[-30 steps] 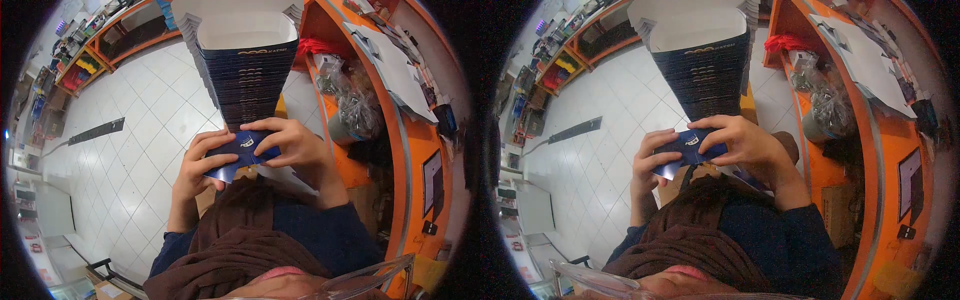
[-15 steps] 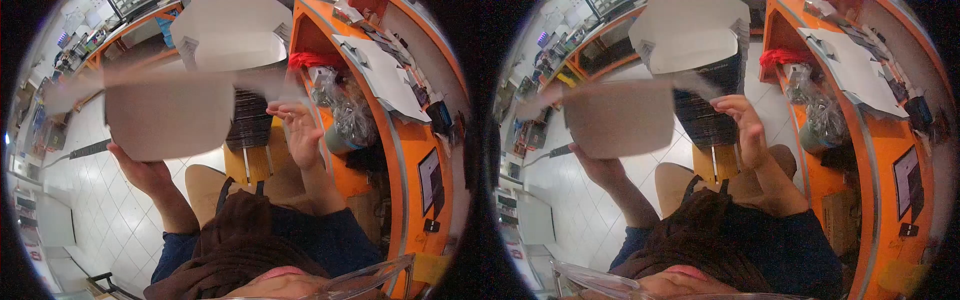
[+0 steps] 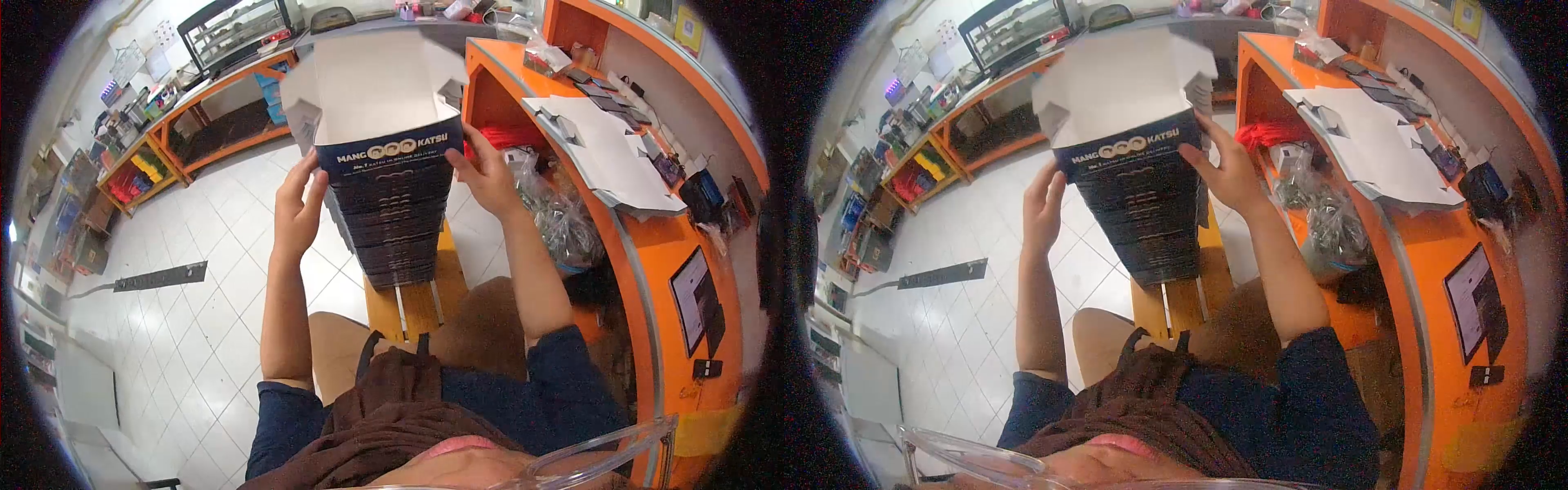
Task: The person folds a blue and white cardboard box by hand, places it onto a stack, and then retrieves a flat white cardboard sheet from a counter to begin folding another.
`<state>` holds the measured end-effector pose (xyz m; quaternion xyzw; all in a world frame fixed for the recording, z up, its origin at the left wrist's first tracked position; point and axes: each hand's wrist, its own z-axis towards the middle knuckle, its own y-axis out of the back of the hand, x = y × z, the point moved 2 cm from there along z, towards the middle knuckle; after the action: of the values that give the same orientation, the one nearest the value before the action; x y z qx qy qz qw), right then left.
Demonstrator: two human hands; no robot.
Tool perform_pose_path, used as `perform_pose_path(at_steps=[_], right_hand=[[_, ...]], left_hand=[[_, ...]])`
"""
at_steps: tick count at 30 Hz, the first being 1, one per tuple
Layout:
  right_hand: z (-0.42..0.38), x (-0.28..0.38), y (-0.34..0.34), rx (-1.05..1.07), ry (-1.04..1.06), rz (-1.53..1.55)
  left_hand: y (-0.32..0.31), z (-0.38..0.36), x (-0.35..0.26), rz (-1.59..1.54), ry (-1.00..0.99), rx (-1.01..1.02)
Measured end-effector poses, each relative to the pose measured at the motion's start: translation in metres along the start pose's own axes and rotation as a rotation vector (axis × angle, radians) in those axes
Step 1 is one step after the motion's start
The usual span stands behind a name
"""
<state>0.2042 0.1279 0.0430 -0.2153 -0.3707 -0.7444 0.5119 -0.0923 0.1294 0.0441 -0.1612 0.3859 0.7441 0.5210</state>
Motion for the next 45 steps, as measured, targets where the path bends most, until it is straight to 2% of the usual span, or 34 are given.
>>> perform_pose_path(at_steps=[4, 8, 9, 10, 13, 16, 18, 21, 27, 31, 37, 45], right_hand=[[0.0, -0.008, 0.0, 0.03, -0.059, 0.042], [0.006, -0.002, 0.009, 0.025, 0.079, -0.291], [0.006, -0.001, 0.012, 0.016, 0.103, -0.341], [0.007, 0.0, 0.014, 0.007, 0.128, -0.391], [0.017, -0.014, 0.012, 0.041, 0.021, -0.073], [0.027, -0.012, 0.015, 0.141, 0.0, 0.104], [0.031, -0.006, 0.019, 0.196, -0.029, 0.099], [0.036, 0.001, 0.022, 0.272, -0.045, 0.043], [0.045, -0.001, 0.025, 0.365, -0.031, 0.104], [0.045, -0.012, 0.021, 0.336, -0.013, 0.141], [0.046, -0.01, 0.029, 0.361, 0.0, 0.025], [0.048, -0.02, 0.024, 0.396, -0.05, 0.222]], left_hand=[[0.011, 0.013, -0.015, 0.195, -0.182, 0.047], [0.017, 0.027, -0.013, 0.306, -0.191, 0.022], [0.015, 0.029, -0.012, 0.175, -0.177, -0.013], [0.014, 0.029, -0.008, 0.176, -0.19, -0.019], [0.011, 0.028, 0.001, 0.188, -0.223, -0.048], [0.01, 0.028, 0.008, 0.196, -0.239, -0.075], [0.011, 0.028, 0.014, 0.158, -0.232, -0.064], [0.013, 0.031, 0.006, -0.057, -0.108, 0.015], [0.018, 0.042, 0.001, 0.034, -0.089, 0.195], [0.016, 0.043, 0.005, 0.095, -0.104, 0.156], [0.018, 0.047, 0.006, 0.138, -0.107, 0.149], [0.014, 0.048, 0.011, 0.087, -0.046, 0.127]])
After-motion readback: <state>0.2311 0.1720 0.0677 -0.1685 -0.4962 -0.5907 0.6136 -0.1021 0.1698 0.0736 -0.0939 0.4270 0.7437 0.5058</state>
